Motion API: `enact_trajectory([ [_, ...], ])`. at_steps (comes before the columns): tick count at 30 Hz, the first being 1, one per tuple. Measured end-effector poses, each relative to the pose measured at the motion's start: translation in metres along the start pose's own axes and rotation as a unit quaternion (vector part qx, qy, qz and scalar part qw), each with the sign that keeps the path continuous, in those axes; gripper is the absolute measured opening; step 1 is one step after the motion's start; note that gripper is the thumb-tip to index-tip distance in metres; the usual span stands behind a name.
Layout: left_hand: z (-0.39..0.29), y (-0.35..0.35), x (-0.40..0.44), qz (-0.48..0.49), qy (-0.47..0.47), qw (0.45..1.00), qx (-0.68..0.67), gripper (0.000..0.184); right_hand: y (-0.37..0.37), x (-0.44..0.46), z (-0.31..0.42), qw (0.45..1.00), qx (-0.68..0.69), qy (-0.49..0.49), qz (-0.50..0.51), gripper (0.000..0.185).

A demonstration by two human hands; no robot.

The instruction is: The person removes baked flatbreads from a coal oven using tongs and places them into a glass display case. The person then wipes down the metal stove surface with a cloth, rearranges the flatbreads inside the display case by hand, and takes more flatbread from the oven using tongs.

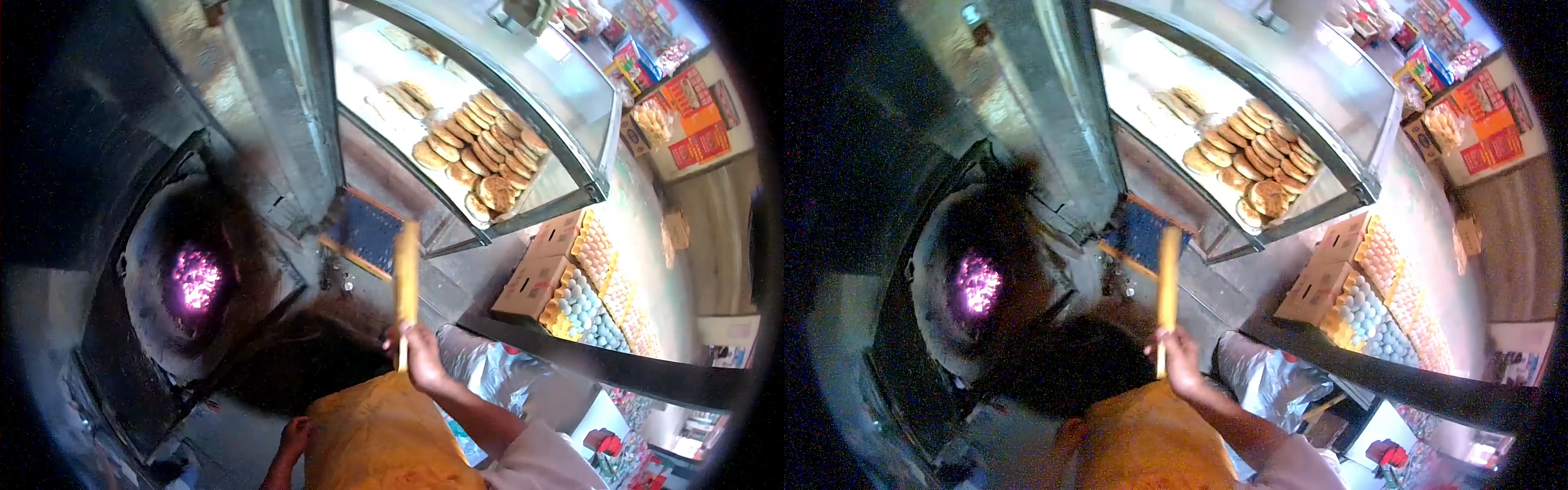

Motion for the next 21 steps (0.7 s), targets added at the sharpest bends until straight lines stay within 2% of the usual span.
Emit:
enact_trajectory([
  [1, 0.007, -0.011, 0.009, -0.003, -0.001, 1.000, -0.010, 0.026, 0.021, -0.017, -0.009, 0.998, -0.010, -0.037, 0.053, 0.038],
  [3, 0.016, -0.044, 0.019, -0.079, 0.045, 0.976, 0.198, 0.028, 0.063, -0.052, -0.010, 0.976, -0.083, -0.142, 0.142, 0.049],
  [4, 0.053, -0.057, 0.038, -0.019, 0.003, 0.999, 0.030, 0.032, 0.085, -0.066, -0.004, 0.957, -0.154, -0.168, 0.179, 0.057],
  [5, 0.052, -0.071, 0.032, -0.038, -0.004, 0.999, 0.010, 0.032, 0.106, -0.080, 0.002, 0.931, -0.221, -0.198, 0.215, 0.065],
  [7, 0.061, -0.104, 0.046, -0.055, 0.022, 0.998, 0.019, 0.034, 0.149, -0.102, 0.025, 0.858, -0.339, -0.321, 0.215, 0.073],
  [9, 0.102, -0.137, 0.089, -0.059, 0.074, 0.994, 0.045, 0.036, 0.178, -0.108, 0.022, 0.822, -0.389, -0.363, 0.200, 0.077],
  [10, 0.131, -0.148, 0.116, -0.060, 0.099, 0.991, 0.061, 0.036, 0.195, -0.113, 0.024, 0.773, -0.443, -0.410, 0.196, 0.073],
  [11, 0.118, -0.163, 0.103, -0.071, 0.061, 0.995, 0.028, 0.037, 0.206, -0.106, 0.015, 0.742, -0.500, -0.401, 0.195, 0.070],
  [13, 0.093, -0.193, 0.076, -0.105, -0.048, 0.992, -0.058, 0.039, 0.225, -0.096, 0.000, 0.610, -0.667, -0.374, 0.207, 0.065],
  [14, 0.150, -0.207, 0.109, -0.059, -0.015, 0.995, -0.078, 0.042, 0.237, -0.097, 0.005, 0.590, -0.694, -0.363, 0.194, 0.063],
  [15, 0.155, -0.209, 0.101, -0.058, -0.022, 0.994, -0.090, 0.042, 0.251, -0.098, 0.011, 0.569, -0.720, -0.353, 0.181, 0.060],
  [17, 0.151, -0.234, 0.068, -0.154, -0.057, 0.985, -0.056, 0.042, 0.293, -0.112, 0.033, 0.537, -0.702, -0.427, 0.191, 0.060],
  [19, 0.168, -0.240, 0.063, -0.160, -0.028, 0.985, -0.062, 0.043, 0.315, -0.080, 0.039, 0.463, -0.768, -0.415, 0.153, 0.053],
  [20, 0.220, -0.237, 0.084, -0.132, -0.056, 0.979, -0.145, 0.043, 0.327, -0.061, 0.042, 0.434, -0.789, -0.411, 0.141, 0.051],
  [21, 0.243, -0.231, 0.086, -0.106, -0.084, 0.965, -0.226, 0.044, 0.342, -0.040, 0.039, 0.407, -0.782, -0.427, 0.201, 0.047],
])
Point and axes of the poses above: each hand's wrist, its own x-axis towards the middle knuckle, its own y-axis out of the palm, z = x × y, the point moved 7 cm from there along x, towards the middle knuckle, and after that the axes turned 15 degrees about -z, right-handed, at the moved point
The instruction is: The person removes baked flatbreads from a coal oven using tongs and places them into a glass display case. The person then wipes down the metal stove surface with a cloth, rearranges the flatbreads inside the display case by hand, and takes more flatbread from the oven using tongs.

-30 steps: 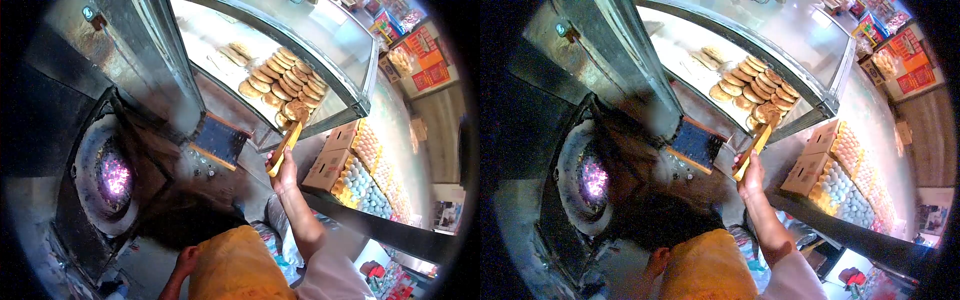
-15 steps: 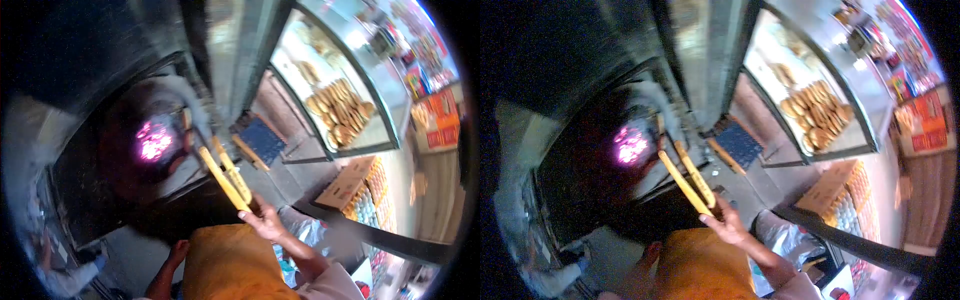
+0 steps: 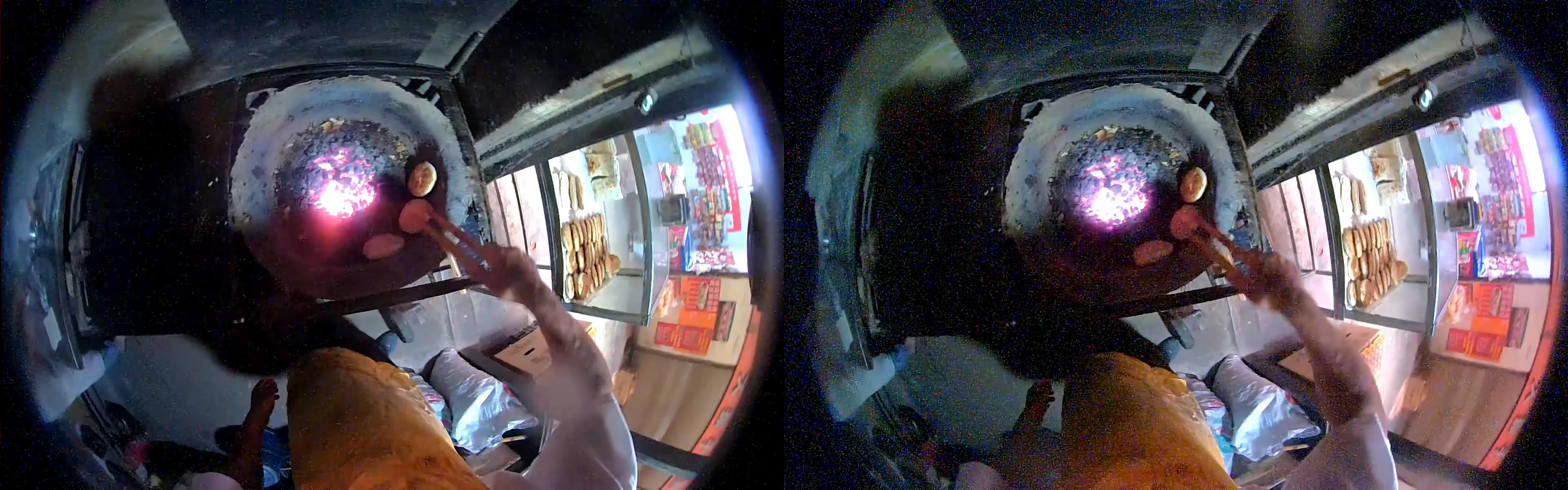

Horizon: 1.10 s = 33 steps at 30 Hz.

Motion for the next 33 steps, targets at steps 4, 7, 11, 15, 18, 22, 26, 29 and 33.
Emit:
enact_trajectory([
  [4, 0.031, -0.001, -0.015, 0.078, -0.006, 0.990, -0.119, 0.045, -0.009, 0.065, 0.023, 0.982, 0.006, 0.124, 0.141, 0.040],
  [7, 0.005, 0.018, -0.051, 0.053, -0.025, 0.995, -0.085, 0.042, 0.015, 0.094, 0.031, 0.981, -0.021, 0.112, 0.157, 0.038],
  [11, -0.017, 0.026, -0.060, 0.033, -0.039, 0.997, -0.055, 0.040, 0.062, 0.119, 0.040, 0.985, -0.140, -0.062, 0.079, 0.036],
  [15, -0.018, 0.021, -0.052, 0.076, -0.040, 0.982, -0.166, 0.041, 0.089, 0.113, 0.017, 0.981, -0.161, -0.094, 0.052, 0.031],
  [18, 0.020, 0.003, -0.003, 0.076, -0.072, 0.982, -0.155, 0.040, 0.099, 0.063, -0.012, 0.887, 0.394, 0.242, 0.020, 0.031],
  [22, 0.031, 0.000, 0.047, 0.131, -0.089, 0.981, -0.115, 0.037, 0.084, -0.020, -0.005, 0.720, 0.649, 0.246, -0.021, 0.036],
  [26, 0.005, 0.022, 0.087, 0.138, -0.106, 0.985, 0.006, 0.037, 0.057, -0.114, -0.016, 0.645, 0.691, 0.319, -0.070, 0.044],
  [29, -0.075, 0.071, 0.052, 0.070, -0.003, 0.990, 0.122, 0.033, 0.063, -0.175, -0.066, 0.569, 0.729, 0.362, -0.121, 0.042],
  [33, -0.106, 0.132, 0.017, 0.057, 0.060, 0.983, 0.164, 0.028, 0.090, -0.225, -0.182, 0.484, 0.708, 0.444, -0.260, 0.035],
])
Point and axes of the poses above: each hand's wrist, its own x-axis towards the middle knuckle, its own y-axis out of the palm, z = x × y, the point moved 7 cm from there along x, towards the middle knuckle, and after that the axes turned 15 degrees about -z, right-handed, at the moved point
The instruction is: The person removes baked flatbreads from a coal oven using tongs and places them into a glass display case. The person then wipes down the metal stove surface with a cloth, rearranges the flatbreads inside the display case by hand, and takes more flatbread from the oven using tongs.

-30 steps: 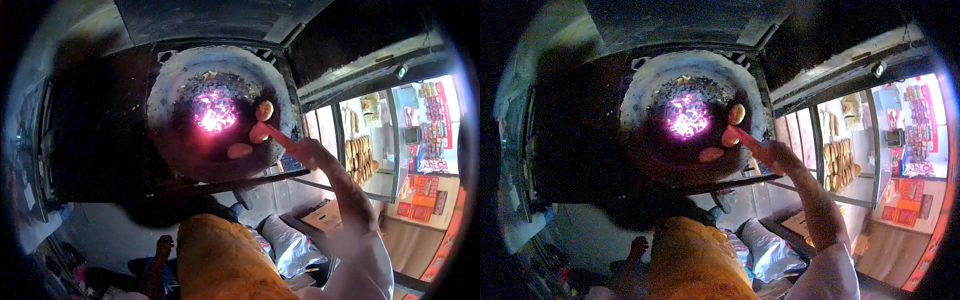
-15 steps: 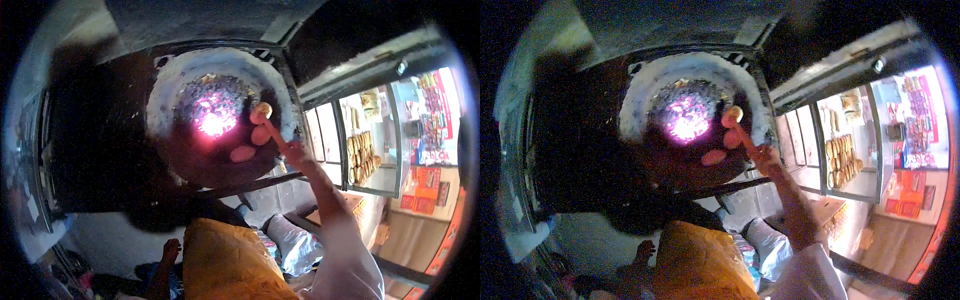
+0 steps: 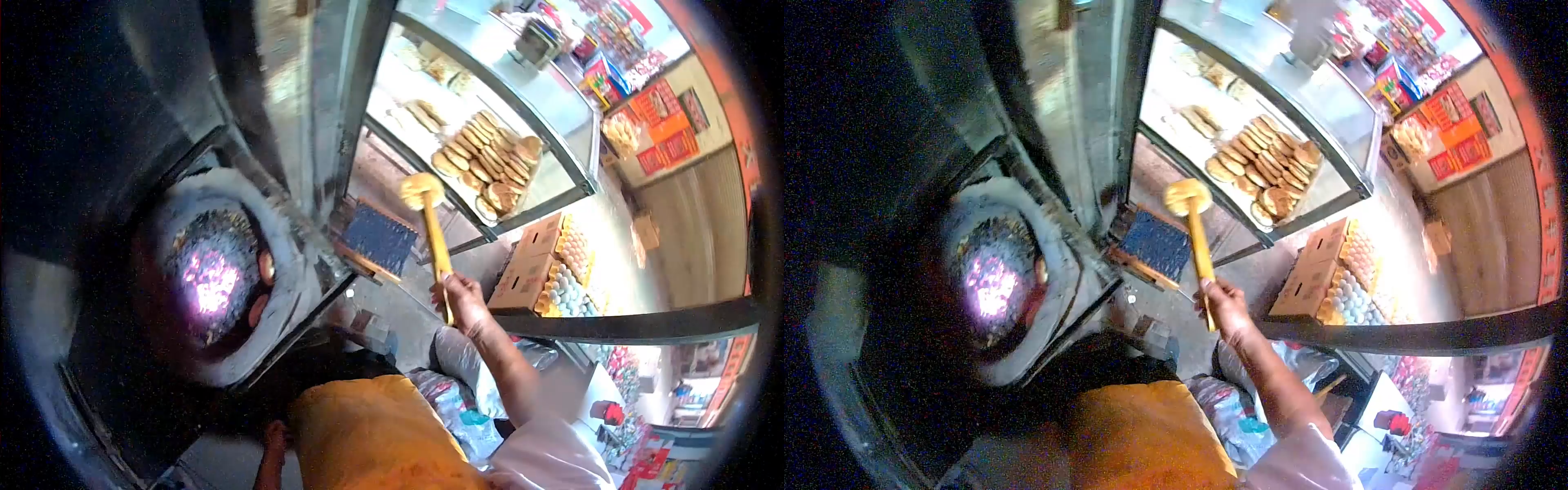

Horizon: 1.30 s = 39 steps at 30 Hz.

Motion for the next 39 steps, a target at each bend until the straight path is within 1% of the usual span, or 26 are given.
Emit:
enact_trajectory([
  [3, -0.014, 0.037, -0.015, -0.013, 0.036, 0.999, 0.013, 0.025, -0.054, 0.064, 0.030, 0.990, 0.063, -0.004, -0.124, 0.038],
  [5, -0.012, 0.060, -0.024, -0.013, 0.053, 0.998, 0.016, 0.023, -0.081, 0.108, 0.046, 0.980, 0.077, -0.008, -0.182, 0.040],
  [6, -0.022, 0.073, -0.037, -0.002, 0.060, 0.995, 0.077, 0.020, -0.090, 0.127, 0.052, 0.979, 0.096, 0.004, -0.181, 0.040],
  [7, -0.031, 0.084, -0.053, -0.004, 0.061, 0.995, 0.082, 0.020, -0.099, 0.145, 0.055, 0.972, 0.125, 0.017, -0.199, 0.042],
  [9, -0.039, 0.100, -0.081, -0.008, 0.027, 0.989, 0.146, 0.021, -0.118, 0.190, 0.050, 0.965, 0.138, 0.028, -0.220, 0.047],
  [13, -0.067, 0.122, -0.118, -0.005, 0.004, 0.985, 0.170, 0.024, -0.127, 0.216, 0.051, 0.953, 0.182, 0.071, -0.232, 0.049],
  [16, -0.076, 0.119, -0.127, -0.008, 0.025, 0.977, 0.211, 0.022, -0.121, 0.199, 0.048, 0.954, 0.187, 0.072, -0.222, 0.051],
  [18, -0.092, 0.113, -0.134, -0.039, 0.029, 0.967, 0.250, 0.020, -0.114, 0.176, 0.039, 0.959, 0.205, 0.055, -0.186, 0.053],
  [19, -0.079, 0.103, -0.118, -0.039, 0.031, 0.968, 0.247, 0.020, -0.112, 0.166, 0.026, 0.964, 0.195, 0.039, -0.175, 0.055],
  [21, -0.037, 0.080, -0.071, 0.026, 0.111, 0.986, 0.120, 0.019, -0.089, 0.111, 0.015, 0.977, 0.137, 0.046, -0.154, 0.052],
  [23, -0.036, 0.074, -0.065, 0.038, 0.062, 0.983, 0.170, 0.019, -0.048, 0.051, 0.010, 0.992, 0.065, 0.043, -0.100, 0.047],
  [25, 0.005, 0.049, -0.012, 0.040, 0.104, 0.982, 0.154, 0.022, 0.002, 0.000, 0.006, 0.999, -0.044, -0.014, 0.012, 0.048],
  [26, -0.011, 0.041, -0.036, 0.035, 0.062, 0.996, 0.060, 0.022, 0.029, -0.019, 0.002, 0.992, -0.066, -0.079, 0.070, 0.051],
  [27, -0.029, 0.035, -0.047, 0.027, 0.040, 0.999, 0.004, 0.022, 0.057, -0.041, 0.003, 0.975, -0.120, -0.110, 0.152, 0.056],
  [28, -0.052, 0.031, -0.061, 0.019, 0.018, 0.998, -0.053, 0.022, 0.080, -0.058, 0.005, 0.944, -0.188, -0.205, 0.178, 0.058],
  [29, -0.052, 0.020, -0.054, 0.008, 0.012, 0.998, -0.068, 0.023, 0.103, -0.075, 0.007, 0.899, -0.250, -0.300, 0.198, 0.060],
  [30, -0.035, 0.002, -0.045, -0.001, 0.013, 0.997, -0.072, 0.024, 0.129, -0.096, 0.024, 0.789, -0.379, -0.432, 0.217, 0.064],
  [31, -0.018, -0.014, -0.036, -0.008, 0.012, 0.997, -0.078, 0.025, 0.139, -0.091, 0.018, 0.782, -0.385, -0.435, 0.227, 0.064],
  [32, 0.008, -0.033, -0.019, -0.014, 0.010, 0.996, -0.089, 0.027, 0.147, -0.078, -0.006, 0.666, -0.534, -0.456, 0.250, 0.064],
  [33, 0.038, -0.052, 0.003, -0.012, 0.008, 0.994, -0.109, 0.028, 0.158, -0.077, -0.014, 0.600, -0.609, -0.449, 0.261, 0.063],
  [34, 0.068, -0.067, 0.020, -0.002, 0.011, 0.992, -0.129, 0.029, 0.169, -0.073, -0.013, 0.568, -0.647, -0.441, 0.255, 0.062],
  [35, 0.099, -0.080, 0.035, 0.011, 0.016, 0.990, -0.142, 0.031, 0.184, -0.076, 0.000, 0.554, -0.659, -0.449, 0.239, 0.061],
  [36, 0.110, -0.084, 0.026, 0.028, 0.042, 0.995, -0.091, 0.033, 0.201, -0.080, 0.015, 0.545, -0.665, -0.458, 0.226, 0.061],
  [37, 0.109, -0.086, 0.009, 0.043, 0.070, 0.996, -0.040, 0.036, 0.221, -0.093, 0.038, 0.558, -0.662, -0.455, 0.208, 0.061],
  [38, 0.113, -0.099, -0.011, -0.035, -0.006, 0.997, -0.064, 0.041, 0.243, -0.092, 0.047, 0.529, -0.701, -0.434, 0.200, 0.059],
  [39, 0.114, -0.111, -0.034, -0.111, -0.082, 0.987, -0.086, 0.045, 0.270, -0.102, 0.059, 0.518, -0.701, -0.446, 0.205, 0.056],
])
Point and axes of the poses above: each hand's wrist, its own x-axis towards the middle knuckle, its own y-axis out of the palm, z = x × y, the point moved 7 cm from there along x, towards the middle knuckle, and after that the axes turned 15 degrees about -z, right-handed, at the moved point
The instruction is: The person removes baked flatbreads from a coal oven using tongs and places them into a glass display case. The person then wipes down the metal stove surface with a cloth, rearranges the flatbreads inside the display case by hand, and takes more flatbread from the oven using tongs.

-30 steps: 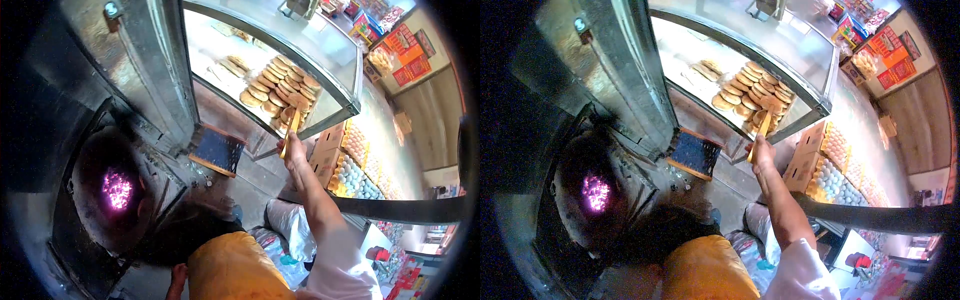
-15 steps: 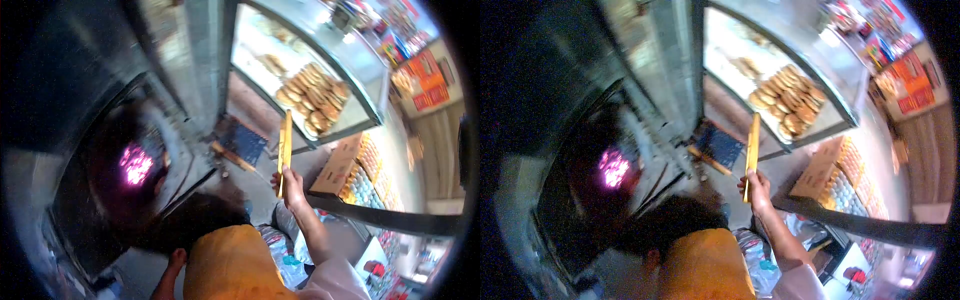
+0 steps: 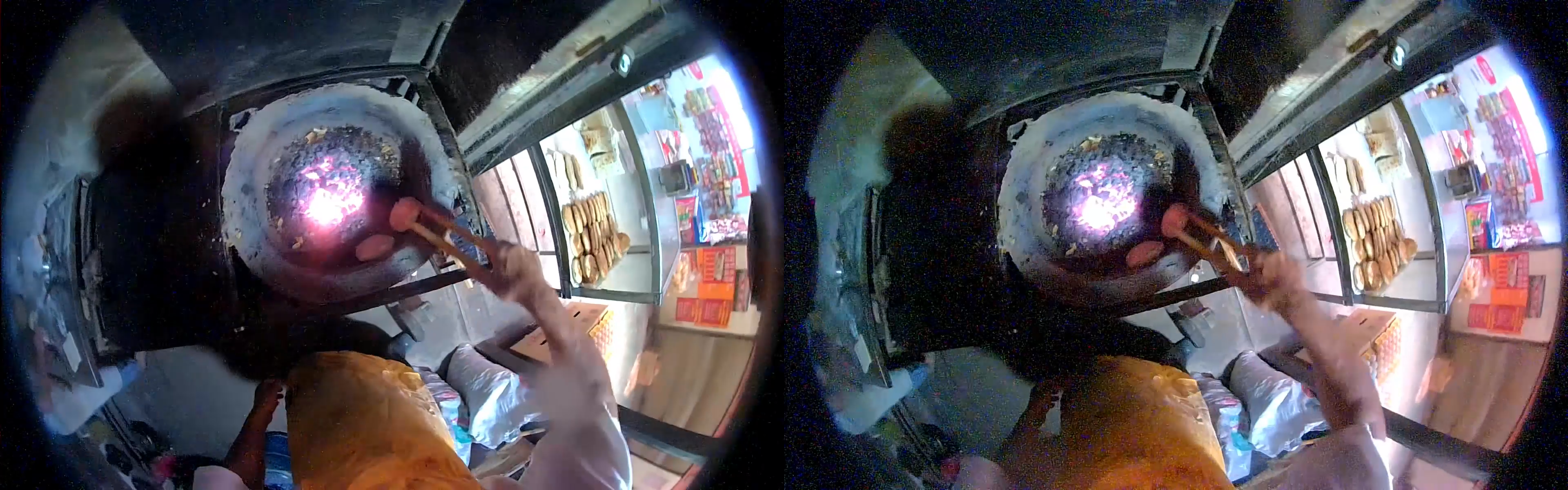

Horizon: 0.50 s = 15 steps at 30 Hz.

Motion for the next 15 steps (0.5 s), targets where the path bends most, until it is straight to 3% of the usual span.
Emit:
enact_trajectory([
  [2, 0.002, -0.003, -0.022, -0.002, -0.027, 1.000, 0.013, 0.052, -0.023, 0.041, 0.029, 0.998, -0.065, -0.022, -0.008, 0.053],
  [4, 0.013, -0.004, -0.042, -0.002, -0.024, 1.000, -0.012, 0.052, -0.016, 0.083, 0.040, 0.982, -0.127, -0.138, 0.008, 0.056],
  [5, 0.025, -0.003, -0.047, -0.003, -0.030, 0.999, -0.017, 0.052, -0.005, 0.107, 0.039, 0.981, -0.141, -0.117, 0.070, 0.052],
  [6, 0.029, 0.008, -0.055, 0.064, -0.003, 0.992, -0.111, 0.044, 0.009, 0.128, 0.036, 0.975, -0.155, -0.094, 0.132, 0.049],
  [8, 0.028, 0.025, -0.074, 0.193, 0.051, 0.935, -0.293, 0.030, 0.011, 0.156, 0.048, 0.982, -0.131, -0.090, 0.105, 0.055],
  [9, 0.030, 0.028, -0.075, 0.191, 0.046, 0.935, -0.297, 0.030, 0.020, 0.171, 0.049, 0.980, -0.134, -0.094, 0.110, 0.055],
  [10, 0.046, 0.035, -0.073, 0.179, -0.054, 0.947, -0.260, 0.030, 0.038, 0.189, 0.043, 0.975, -0.149, -0.107, 0.128, 0.054],
  [12, 0.069, 0.048, -0.078, 0.164, -0.158, 0.948, -0.223, 0.031, 0.075, 0.221, 0.031, 0.961, -0.179, -0.132, 0.162, 0.053],
  [13, 0.070, 0.051, -0.079, 0.127, -0.109, 0.960, -0.224, 0.031, 0.087, 0.227, 0.030, 0.954, -0.193, -0.143, 0.179, 0.052],
  [14, 0.072, 0.051, -0.077, 0.089, -0.061, 0.969, -0.223, 0.030, 0.053, 0.206, 0.069, 0.947, -0.188, -0.020, 0.260, 0.049],
  [15, 0.093, 0.055, -0.068, 0.088, -0.064, 0.969, -0.223, 0.030, 0.039, 0.201, 0.077, 0.950, -0.141, 0.011, 0.278, 0.048],
])
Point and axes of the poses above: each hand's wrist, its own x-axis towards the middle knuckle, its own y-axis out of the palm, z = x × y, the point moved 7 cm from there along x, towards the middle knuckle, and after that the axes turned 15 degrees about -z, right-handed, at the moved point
